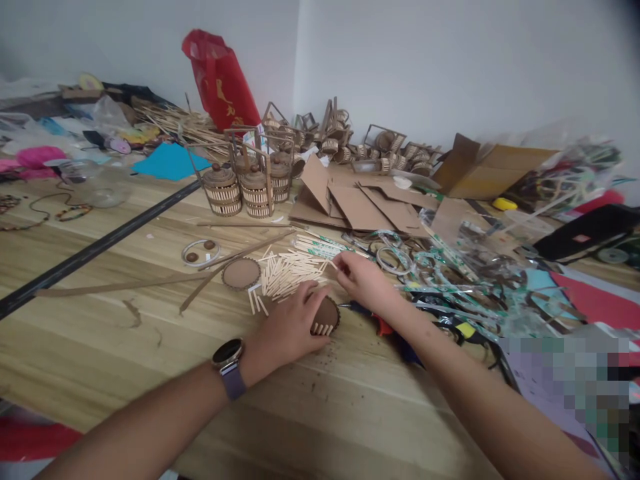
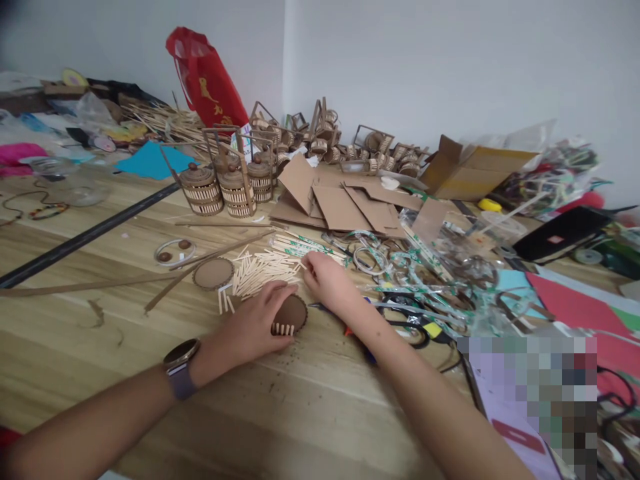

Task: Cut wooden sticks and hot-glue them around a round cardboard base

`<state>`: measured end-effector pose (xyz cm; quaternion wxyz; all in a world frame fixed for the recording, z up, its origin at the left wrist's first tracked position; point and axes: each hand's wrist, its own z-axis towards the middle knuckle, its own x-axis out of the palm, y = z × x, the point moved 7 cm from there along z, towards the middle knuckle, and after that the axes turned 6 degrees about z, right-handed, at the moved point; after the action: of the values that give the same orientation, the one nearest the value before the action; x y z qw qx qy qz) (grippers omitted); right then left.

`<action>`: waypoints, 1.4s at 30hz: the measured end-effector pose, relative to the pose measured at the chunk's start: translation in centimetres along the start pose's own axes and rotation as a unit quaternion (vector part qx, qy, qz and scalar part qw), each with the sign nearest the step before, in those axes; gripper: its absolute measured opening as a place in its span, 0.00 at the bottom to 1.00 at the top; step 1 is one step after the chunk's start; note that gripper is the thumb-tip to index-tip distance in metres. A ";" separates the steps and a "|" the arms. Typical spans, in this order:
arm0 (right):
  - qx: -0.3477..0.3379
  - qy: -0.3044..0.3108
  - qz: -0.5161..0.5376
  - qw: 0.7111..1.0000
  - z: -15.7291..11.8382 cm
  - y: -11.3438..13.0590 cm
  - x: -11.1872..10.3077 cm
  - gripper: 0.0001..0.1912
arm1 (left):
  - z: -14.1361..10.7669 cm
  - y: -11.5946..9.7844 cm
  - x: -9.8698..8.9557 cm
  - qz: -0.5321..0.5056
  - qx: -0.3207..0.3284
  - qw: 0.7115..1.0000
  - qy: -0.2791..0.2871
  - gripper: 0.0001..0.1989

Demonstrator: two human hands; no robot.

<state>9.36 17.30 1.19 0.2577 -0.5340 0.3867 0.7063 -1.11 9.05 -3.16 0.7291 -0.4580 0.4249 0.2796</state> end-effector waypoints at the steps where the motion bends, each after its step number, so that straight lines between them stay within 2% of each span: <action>1: 0.009 -0.006 0.024 1.000 -1.3 0.0 -0.3 0.07 | 0.0 0.0 0.0 -0.001 0.000 1.000 0.000 0.42; 3: 0.025 -0.032 0.163 0.986 -3.9 0.1 -0.8 0.04 | 0.0 0.0 0.0 -0.005 -0.003 1.000 0.002 0.42; 5: 0.033 -0.020 0.254 0.966 -6.0 0.4 -0.5 0.05 | 0.1 0.0 0.1 -0.009 -0.004 1.000 -0.002 0.43; 8: 0.050 0.005 0.312 0.949 -7.7 0.8 0.4 0.07 | 0.1 0.1 0.2 -0.013 0.001 1.000 -0.010 0.43; 12: 0.031 0.053 0.305 0.950 -8.0 1.5 1.9 0.06 | 0.1 0.2 0.2 -0.016 0.009 1.000 -0.018 0.43; 15: 0.009 0.066 0.270 0.960 -7.9 1.8 2.5 0.06 | 0.1 0.3 0.3 -0.027 0.013 0.999 -0.018 0.42; 27: -0.030 0.048 0.244 0.968 -7.9 2.0 3.2 0.07 | 0.1 0.2 0.4 -0.006 0.018 1.000 -0.010 0.41; 36: -0.099 0.005 0.244 0.965 -8.0 2.7 2.5 0.08 | 0.2 0.3 0.3 -0.020 0.017 1.000 -0.006 0.41; 42: -0.111 -0.010 0.253 0.961 -7.9 2.5 2.5 0.08 | 0.2 0.2 0.3 -0.020 0.013 1.000 -0.001 0.41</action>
<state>11.03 9.22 -1.58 0.0136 -0.4372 0.4261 0.7919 -1.09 9.32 -3.44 0.7410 -0.4569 0.4180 0.2598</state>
